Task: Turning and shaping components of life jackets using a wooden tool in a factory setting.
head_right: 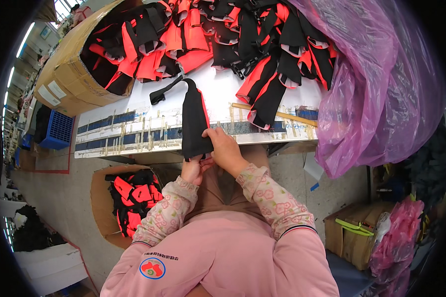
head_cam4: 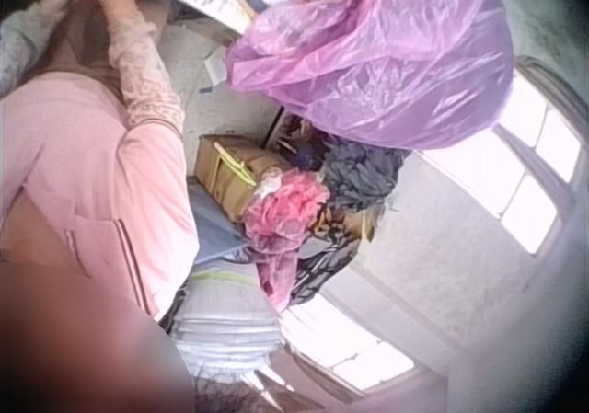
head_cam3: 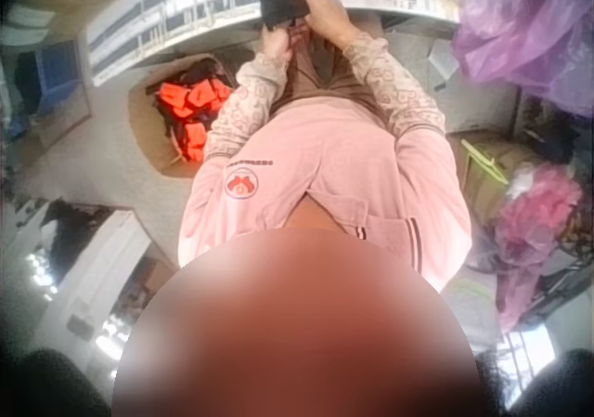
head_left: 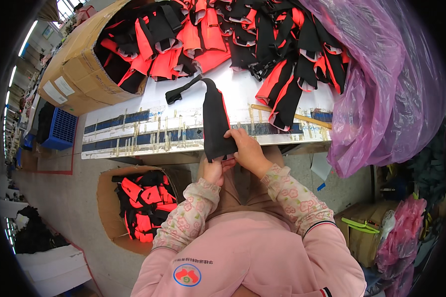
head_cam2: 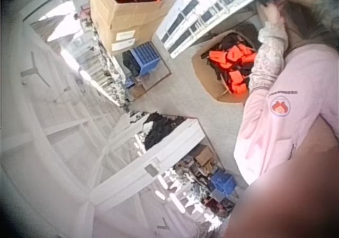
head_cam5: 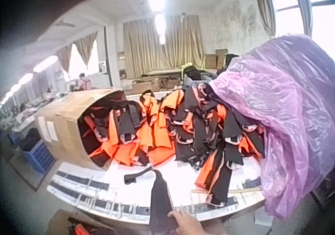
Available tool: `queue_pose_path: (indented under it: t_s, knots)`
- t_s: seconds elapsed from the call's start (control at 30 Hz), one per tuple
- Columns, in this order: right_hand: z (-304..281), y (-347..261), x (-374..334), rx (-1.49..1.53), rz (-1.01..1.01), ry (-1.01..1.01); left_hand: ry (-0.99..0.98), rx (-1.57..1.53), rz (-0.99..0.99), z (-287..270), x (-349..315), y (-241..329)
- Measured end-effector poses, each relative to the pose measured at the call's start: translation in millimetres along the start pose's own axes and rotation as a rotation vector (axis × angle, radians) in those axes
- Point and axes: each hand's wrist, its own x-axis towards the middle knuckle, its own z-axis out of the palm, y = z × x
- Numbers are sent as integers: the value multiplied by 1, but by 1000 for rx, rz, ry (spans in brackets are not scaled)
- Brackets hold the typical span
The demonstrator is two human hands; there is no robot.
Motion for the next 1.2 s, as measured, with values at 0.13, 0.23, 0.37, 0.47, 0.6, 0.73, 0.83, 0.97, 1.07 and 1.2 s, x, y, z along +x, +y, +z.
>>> queue_pose_path:
  t_s: [0.13,0.23,0.37,0.47,0.6,0.73,0.83,0.97,1.07,1.2]
  knots:
    - [-19,-5,5,-9,-84,-96,70,6,9,16,-6,12]
    - [-34,-20,31,59,-19,-250,52,10,19,16,-6,11]
    - [10,-41,67,-174,-311,200,125,83,53,22,-9,15]
    - [35,3,64,-333,-316,123,12,142,-23,6,1,8]
    - [34,18,57,-434,-291,79,-126,-13,-81,-9,1,9]
    - [39,18,58,-412,-290,76,-195,-76,-155,-14,5,14]
    - [38,18,58,-418,-289,80,-165,-29,-118,-9,2,15]
    - [37,20,59,-415,-292,88,-141,31,-70,-6,3,15]
    - [37,21,59,-407,-288,83,-208,91,-80,-7,5,19]
    - [33,23,58,-394,-289,101,-226,150,-129,0,5,25]
